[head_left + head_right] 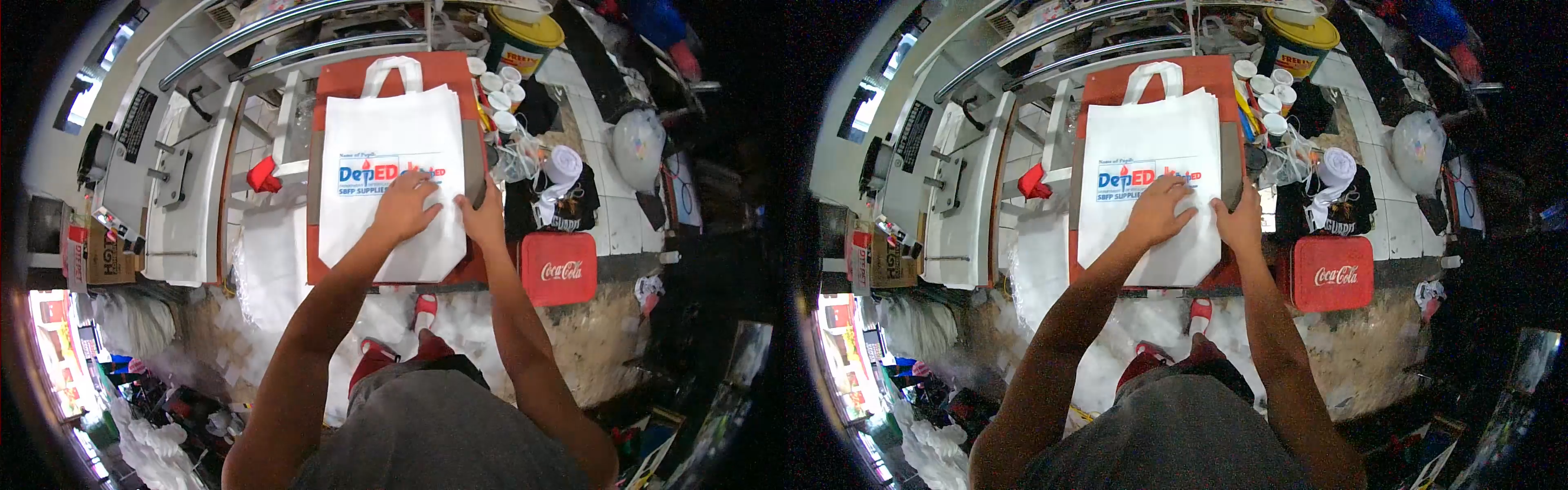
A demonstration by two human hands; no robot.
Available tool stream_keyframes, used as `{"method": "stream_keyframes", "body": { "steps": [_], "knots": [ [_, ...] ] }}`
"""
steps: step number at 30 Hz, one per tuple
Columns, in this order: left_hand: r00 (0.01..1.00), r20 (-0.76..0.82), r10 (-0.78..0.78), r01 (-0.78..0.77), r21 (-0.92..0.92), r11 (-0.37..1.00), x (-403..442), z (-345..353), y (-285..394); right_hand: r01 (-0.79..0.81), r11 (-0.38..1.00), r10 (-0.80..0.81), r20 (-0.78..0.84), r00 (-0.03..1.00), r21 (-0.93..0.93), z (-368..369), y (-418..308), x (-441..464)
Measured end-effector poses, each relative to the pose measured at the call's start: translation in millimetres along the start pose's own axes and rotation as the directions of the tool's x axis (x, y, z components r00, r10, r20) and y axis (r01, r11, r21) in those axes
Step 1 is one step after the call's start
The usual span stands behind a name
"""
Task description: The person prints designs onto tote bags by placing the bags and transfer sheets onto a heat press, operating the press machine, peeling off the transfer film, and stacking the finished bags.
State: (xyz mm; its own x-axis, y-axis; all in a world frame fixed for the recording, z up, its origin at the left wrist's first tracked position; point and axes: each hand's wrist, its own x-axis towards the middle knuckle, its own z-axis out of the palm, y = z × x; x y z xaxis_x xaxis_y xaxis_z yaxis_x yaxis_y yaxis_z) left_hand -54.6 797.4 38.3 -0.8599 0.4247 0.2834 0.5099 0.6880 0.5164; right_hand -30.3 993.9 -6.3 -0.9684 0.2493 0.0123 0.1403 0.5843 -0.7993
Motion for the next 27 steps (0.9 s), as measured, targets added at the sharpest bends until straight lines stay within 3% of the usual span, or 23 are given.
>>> {"method": "stream_keyframes", "body": {
  "steps": [5,7,8,11,12,13,16,19,20,21,22,23,25,26,27],
  "knots": [
    [0.993,-0.095,0.066,-0.063,0.025,0.998,21.9,16.4,-2.4,0.022,1.0,-0.023,-0.01,1.0,-0.014,0.4,2.0,-1.6],
    [0.986,-0.071,-0.151,0.154,0.044,0.987,31.8,2.4,-16.6,0.012,1.0,-0.012,-0.019,1.0,-0.018,0.3,-0.5,-1.5],
    [0.946,-0.316,-0.073,0.088,0.032,0.996,34.2,-2.3,-35.8,0.016,1.0,-0.016,-0.011,1.0,-0.015,-0.1,-2.2,-1.6],
    [0.793,-0.451,-0.409,0.492,0.079,0.867,22.1,-46.9,-103.0,0.03,0.999,-0.031,-0.032,0.999,-0.021,-0.8,-3.8,-2.2],
    [0.724,-0.566,-0.394,0.537,0.103,0.837,5.4,-53.8,-142.9,0.035,0.999,-0.036,-0.023,0.999,-0.018,-1.5,-3.8,-1.6],
    [0.623,-0.601,-0.501,0.662,0.063,0.747,-6.9,-79.8,-153.4,0.016,1.0,-0.017,-0.017,1.0,-0.005,-2.8,-5.7,-0.5],
    [0.455,-0.689,-0.563,0.781,0.005,0.625,-97.6,-125.2,-256.4,-0.003,0.999,0.003,-0.008,1.0,0.039,-4.7,-12.3,-2.9],
    [0.348,-0.692,-0.632,0.831,-0.084,0.549,-192.1,-160.6,-260.0,0.033,0.999,-0.033,-0.014,0.999,0.001,-3.2,-8.4,-2.6],
    [0.349,-0.751,-0.561,0.842,-0.012,0.539,-213.5,-163.5,-232.4,0.042,0.999,-0.042,-0.032,0.999,-0.01,-0.4,-2.9,-1.2],
    [0.352,-0.731,-0.584,0.858,0.002,0.514,-248.2,-158.4,-228.0,0.04,0.999,-0.039,-0.026,0.999,0.014,-4.1,-2.0,0.3],
    [0.403,-0.713,-0.573,0.827,0.016,0.562,-328.7,-119.8,-226.9,0.046,0.998,-0.045,-0.016,0.999,0.035,-3.4,-8.1,-0.6],
    [0.346,-0.62,-0.704,0.91,0.038,0.413,-351.3,-102.9,-189.5,0.035,0.999,-0.035,-0.024,0.999,0.009,-2.0,-5.7,1.0],
    [0.433,-0.427,-0.794,0.887,0.044,0.46,-419.8,-52.9,-141.9,0.095,0.995,-0.096,-0.061,0.994,-0.011,-4.5,-3.1,0.7],
    [0.424,-0.306,-0.852,0.9,0.039,0.434,-438.7,-33.0,-109.8,0.145,0.989,-0.148,-0.103,0.984,-0.031,-4.1,-3.5,-2.5],
    [0.542,-0.332,-0.772,0.811,-0.032,0.584,-494.1,15.2,-107.7,0.212,0.963,-0.24,-0.18,0.954,-0.165,-5.0,-9.5,-8.5]
  ]
}}
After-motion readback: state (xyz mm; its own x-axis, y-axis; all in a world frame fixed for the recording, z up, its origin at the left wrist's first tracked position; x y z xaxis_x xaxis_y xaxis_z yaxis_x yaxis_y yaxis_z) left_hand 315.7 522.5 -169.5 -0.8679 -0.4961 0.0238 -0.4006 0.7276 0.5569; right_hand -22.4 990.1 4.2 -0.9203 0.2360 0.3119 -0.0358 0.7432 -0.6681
